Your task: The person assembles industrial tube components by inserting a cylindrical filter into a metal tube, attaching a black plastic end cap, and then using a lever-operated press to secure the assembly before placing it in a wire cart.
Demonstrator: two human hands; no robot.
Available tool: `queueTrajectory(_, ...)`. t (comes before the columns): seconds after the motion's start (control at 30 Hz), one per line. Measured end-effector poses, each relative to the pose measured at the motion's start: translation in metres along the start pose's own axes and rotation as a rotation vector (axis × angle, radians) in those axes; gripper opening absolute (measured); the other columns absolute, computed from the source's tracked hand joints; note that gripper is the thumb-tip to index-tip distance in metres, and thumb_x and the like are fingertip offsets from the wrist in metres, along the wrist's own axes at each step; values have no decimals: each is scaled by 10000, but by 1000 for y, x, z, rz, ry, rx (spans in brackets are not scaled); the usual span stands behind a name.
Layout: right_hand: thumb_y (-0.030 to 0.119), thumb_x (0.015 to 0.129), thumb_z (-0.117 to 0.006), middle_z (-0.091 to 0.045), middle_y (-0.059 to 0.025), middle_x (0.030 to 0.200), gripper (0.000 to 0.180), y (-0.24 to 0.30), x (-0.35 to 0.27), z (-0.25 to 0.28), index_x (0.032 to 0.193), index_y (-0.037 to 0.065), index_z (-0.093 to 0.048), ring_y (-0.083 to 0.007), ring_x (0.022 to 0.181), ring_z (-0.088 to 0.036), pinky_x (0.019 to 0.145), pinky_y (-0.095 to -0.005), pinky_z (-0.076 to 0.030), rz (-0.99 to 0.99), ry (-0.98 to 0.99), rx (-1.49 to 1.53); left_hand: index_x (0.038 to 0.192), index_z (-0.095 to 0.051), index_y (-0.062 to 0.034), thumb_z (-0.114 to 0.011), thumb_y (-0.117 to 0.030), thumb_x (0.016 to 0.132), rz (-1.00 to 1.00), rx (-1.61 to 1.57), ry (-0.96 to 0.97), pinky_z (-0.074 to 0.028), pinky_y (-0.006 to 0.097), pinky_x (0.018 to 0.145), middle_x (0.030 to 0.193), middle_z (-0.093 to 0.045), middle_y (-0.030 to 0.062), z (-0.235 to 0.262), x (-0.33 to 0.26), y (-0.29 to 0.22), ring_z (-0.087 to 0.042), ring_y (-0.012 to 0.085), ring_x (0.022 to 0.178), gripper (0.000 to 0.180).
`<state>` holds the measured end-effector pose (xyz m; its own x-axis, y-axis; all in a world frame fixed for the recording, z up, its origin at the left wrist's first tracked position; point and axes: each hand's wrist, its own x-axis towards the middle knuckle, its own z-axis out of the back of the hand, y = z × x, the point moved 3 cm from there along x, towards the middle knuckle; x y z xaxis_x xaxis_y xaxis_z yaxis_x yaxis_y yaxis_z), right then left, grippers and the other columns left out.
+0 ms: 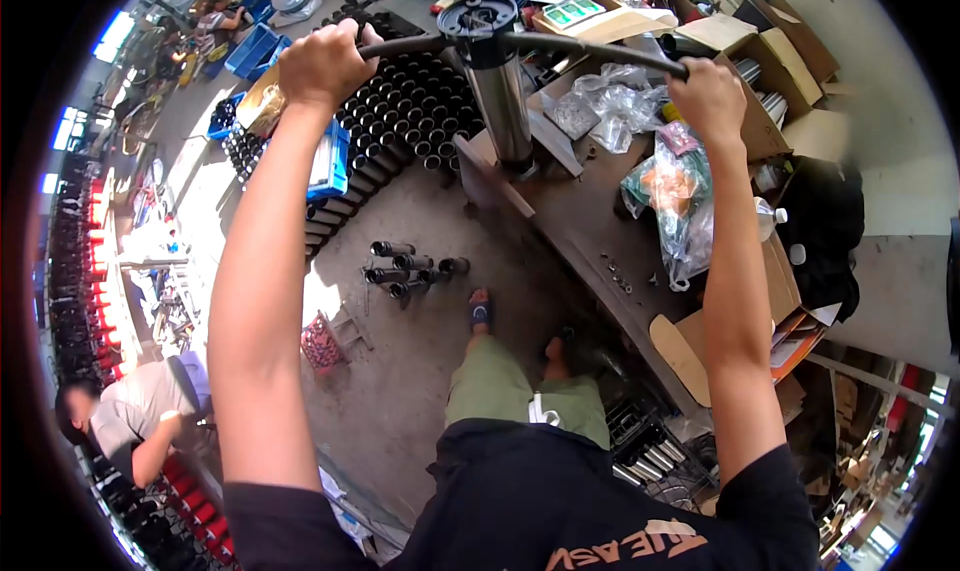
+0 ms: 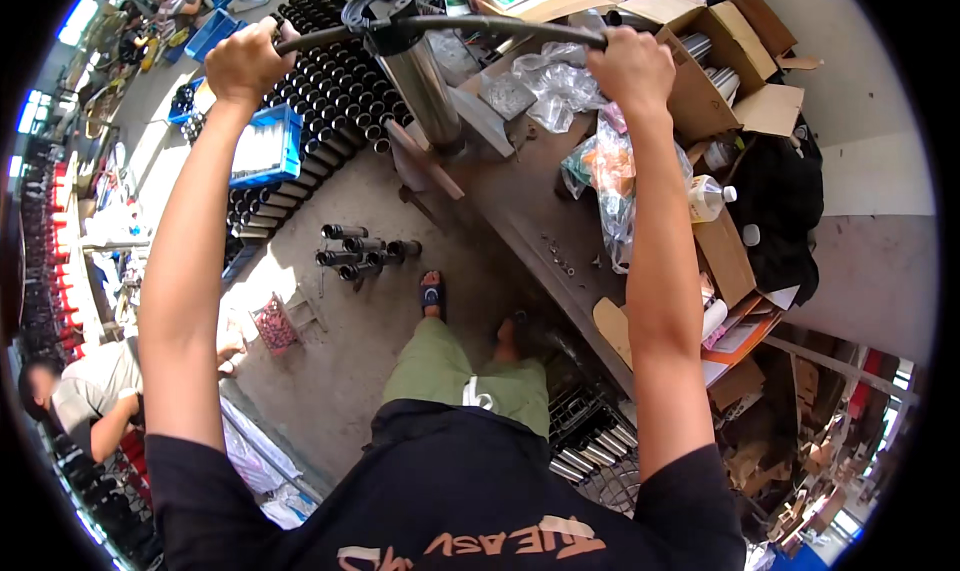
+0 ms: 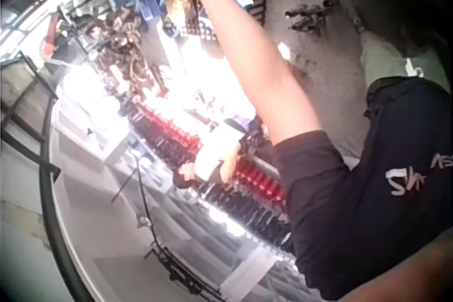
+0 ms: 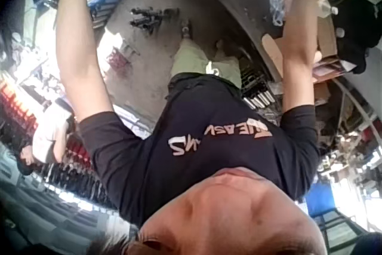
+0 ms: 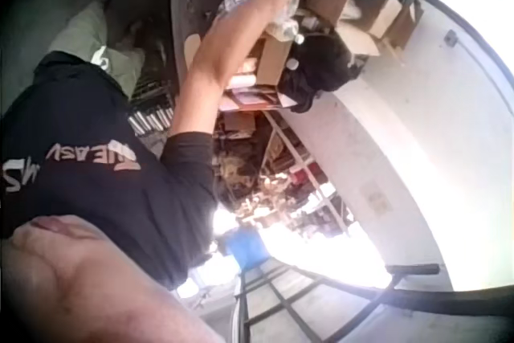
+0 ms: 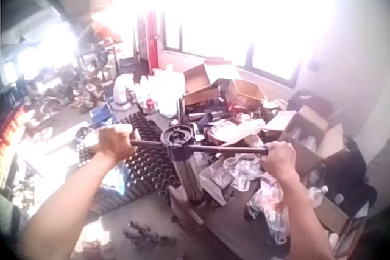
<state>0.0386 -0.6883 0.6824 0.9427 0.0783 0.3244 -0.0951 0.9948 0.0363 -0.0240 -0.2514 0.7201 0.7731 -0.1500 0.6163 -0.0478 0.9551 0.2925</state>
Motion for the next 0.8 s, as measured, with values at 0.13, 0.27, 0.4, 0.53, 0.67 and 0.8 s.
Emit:
queueTrajectory(0.13,330,788,-656,-746,-200,910,290,-27,6,7,934,129,-805,-400,897,-727,835,-485,-588,-70,-68,-29,639,-631,-149,-643,-324,831,97,-146,-213,-547,445,559,666,-678,65,-21,16,-29,-682,304,615,260)
queueTrajectory(0.27,306,754,-676,-745,-203,915,269,-35,13,-12,911,131,-808,-398,895,-724,866,-482,-582,-87,-56,70,580,-588,-155,-671,-264,765,116,-96,-471,-467,390,564,616,-604,28,-25,25,-34,-608,251,616,230)
queueTrajectory(0.4,285,755,-703,-752,-197,970,279,-29,10,-3,915,74,-792,-381,916,-734,883,-463,-584,-165,-58,9,576,-563,-152,-659,-269,786,18,-120,-506,-476,395,555,604,-593,21,-33,23,-27,-608,241,597,258)
queueTrajectory(0.53,284,748,-720,-759,-190,982,273,-33,-23,17,906,73,-794,-357,929,-748,861,-441,-594,-235,-55,1,594,-578,-175,-662,-289,790,-71,-141,-500,-490,426,517,614,-635,34,-66,35,-37,-640,256,585,242)
queueTrajectory(0.67,229,754,-680,-768,-141,875,209,10,-88,44,865,100,-801,-318,837,-764,790,-417,-588,-274,-13,3,612,-615,-162,-663,-343,828,-34,-259,-353,-484,461,489,637,-671,75,-108,49,-10,-645,322,551,286)
queueTrajectory(0.8,202,760,-678,-771,-120,861,162,20,-107,59,834,123,-798,-293,820,-767,734,-391,-549,-280,-5,146,652,-618,-151,-632,-375,847,-66,-270,-275,-487,527,548,673,-675,103,-120,64,7,-645,387,605,297)
